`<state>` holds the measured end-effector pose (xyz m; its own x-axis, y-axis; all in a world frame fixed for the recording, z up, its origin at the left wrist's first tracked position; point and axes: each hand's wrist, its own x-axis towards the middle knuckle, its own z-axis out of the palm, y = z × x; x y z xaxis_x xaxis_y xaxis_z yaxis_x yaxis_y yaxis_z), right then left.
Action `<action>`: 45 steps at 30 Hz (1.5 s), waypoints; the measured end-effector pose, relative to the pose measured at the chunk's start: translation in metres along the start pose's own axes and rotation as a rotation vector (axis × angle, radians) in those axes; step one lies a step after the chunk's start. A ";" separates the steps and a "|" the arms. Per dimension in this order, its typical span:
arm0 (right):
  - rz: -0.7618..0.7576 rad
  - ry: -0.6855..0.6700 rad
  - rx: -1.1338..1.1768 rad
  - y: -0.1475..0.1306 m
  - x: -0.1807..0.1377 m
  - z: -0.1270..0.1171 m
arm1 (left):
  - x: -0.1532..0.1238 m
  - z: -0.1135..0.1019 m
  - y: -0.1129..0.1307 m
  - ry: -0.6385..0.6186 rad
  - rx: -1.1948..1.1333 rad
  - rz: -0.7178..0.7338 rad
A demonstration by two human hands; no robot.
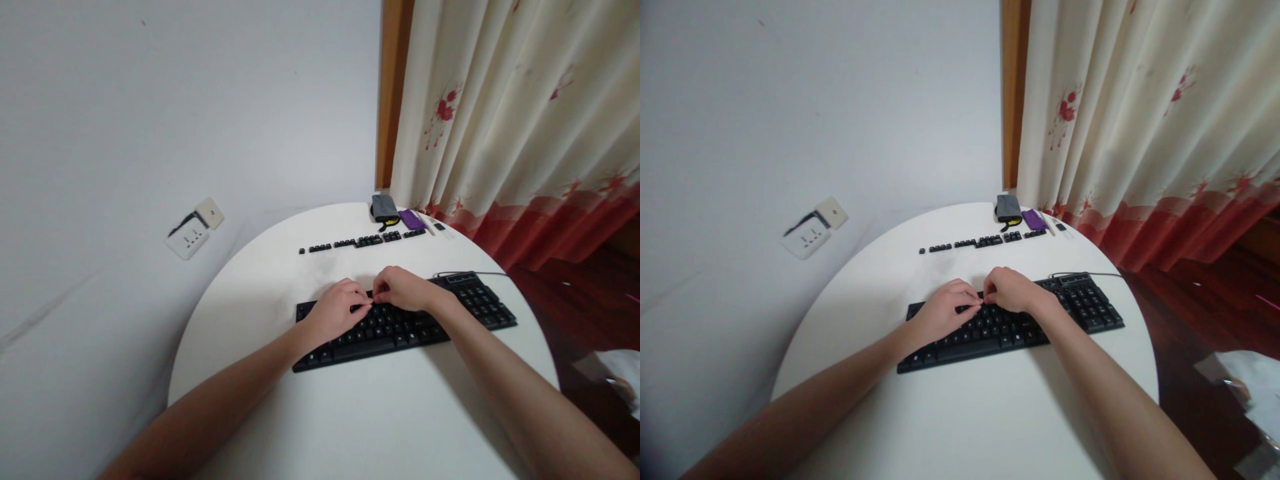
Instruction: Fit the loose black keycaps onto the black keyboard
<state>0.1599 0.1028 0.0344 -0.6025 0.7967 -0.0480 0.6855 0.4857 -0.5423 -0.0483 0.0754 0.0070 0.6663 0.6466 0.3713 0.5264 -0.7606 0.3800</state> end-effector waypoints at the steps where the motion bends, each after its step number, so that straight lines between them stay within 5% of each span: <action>1: 0.013 0.001 0.001 0.001 0.001 0.000 | 0.000 0.000 0.000 -0.006 0.004 0.000; 14: 0.227 0.007 -0.082 0.010 0.007 0.005 | 0.000 -0.008 0.002 -0.074 0.052 -0.034; 26: 0.074 0.059 0.208 0.032 0.008 -0.002 | -0.001 0.000 0.003 0.042 0.087 -0.046; 29: 0.252 0.281 0.118 0.048 0.012 -0.006 | -0.001 0.000 0.002 0.118 0.072 -0.071; 32: 0.400 0.392 0.012 0.058 0.015 -0.007 | -0.002 -0.001 0.001 0.059 0.076 -0.008; 38: 0.469 0.362 -0.054 0.058 0.016 0.004 | -0.003 -0.003 0.002 -0.090 0.097 0.058; 45: 0.509 0.327 -0.117 0.051 0.017 0.009 | -0.001 -0.004 0.003 -0.039 0.064 0.030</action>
<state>0.1806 0.1380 -0.0019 -0.0438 0.9990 -0.0065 0.9057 0.0370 -0.4224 -0.0496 0.0726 0.0107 0.7019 0.6216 0.3478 0.5378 -0.7826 0.3134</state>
